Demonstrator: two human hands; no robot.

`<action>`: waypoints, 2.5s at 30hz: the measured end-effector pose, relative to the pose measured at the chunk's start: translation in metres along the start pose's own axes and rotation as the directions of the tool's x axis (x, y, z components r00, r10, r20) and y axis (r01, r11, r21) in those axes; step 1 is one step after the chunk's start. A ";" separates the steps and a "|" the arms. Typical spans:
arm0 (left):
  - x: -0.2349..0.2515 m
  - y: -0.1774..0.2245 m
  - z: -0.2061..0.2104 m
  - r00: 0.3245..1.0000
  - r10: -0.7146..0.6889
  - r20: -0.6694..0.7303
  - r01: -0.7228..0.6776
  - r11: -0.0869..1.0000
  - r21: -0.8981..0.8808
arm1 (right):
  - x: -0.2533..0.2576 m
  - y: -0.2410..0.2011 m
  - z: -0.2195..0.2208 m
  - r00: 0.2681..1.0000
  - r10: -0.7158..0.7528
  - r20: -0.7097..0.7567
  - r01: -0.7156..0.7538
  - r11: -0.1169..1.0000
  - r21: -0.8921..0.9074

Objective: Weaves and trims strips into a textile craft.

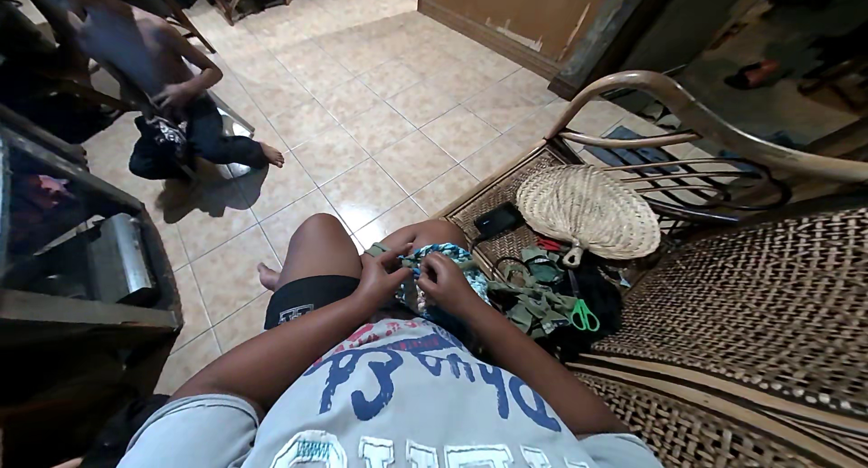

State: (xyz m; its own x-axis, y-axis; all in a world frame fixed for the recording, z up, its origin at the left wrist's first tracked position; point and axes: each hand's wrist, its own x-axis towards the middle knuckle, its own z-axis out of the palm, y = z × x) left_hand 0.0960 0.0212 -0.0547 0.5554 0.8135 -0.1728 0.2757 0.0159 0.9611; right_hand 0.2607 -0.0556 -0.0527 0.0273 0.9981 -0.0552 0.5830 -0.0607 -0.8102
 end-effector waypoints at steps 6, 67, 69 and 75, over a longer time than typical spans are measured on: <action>-0.001 0.000 -0.001 1.000 0.006 0.004 -0.006 1.000 0.014 | 0.000 0.000 0.004 0.998 0.012 -0.058 -0.011 1.000 0.019; -0.002 -0.003 -0.004 0.968 0.227 0.104 -0.239 0.964 0.114 | 0.014 0.009 -0.013 0.997 0.077 0.020 -0.078 0.917 0.391; -0.002 -0.003 -0.005 0.961 0.242 0.135 -0.256 0.962 0.098 | 0.013 0.006 -0.015 0.992 0.104 0.069 -0.123 0.893 0.432; -0.003 -0.004 -0.003 0.945 0.287 0.158 -0.307 0.944 0.119 | 0.011 -0.002 -0.022 0.979 0.170 0.115 -0.205 0.826 0.526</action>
State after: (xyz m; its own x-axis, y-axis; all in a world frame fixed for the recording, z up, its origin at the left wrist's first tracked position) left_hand 0.0909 0.0209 -0.0572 0.7278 0.6813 0.0789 0.1829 -0.3036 0.9351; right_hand 0.2775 -0.0441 -0.0388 0.0318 0.9654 -0.2587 0.0488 -0.2600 -0.9644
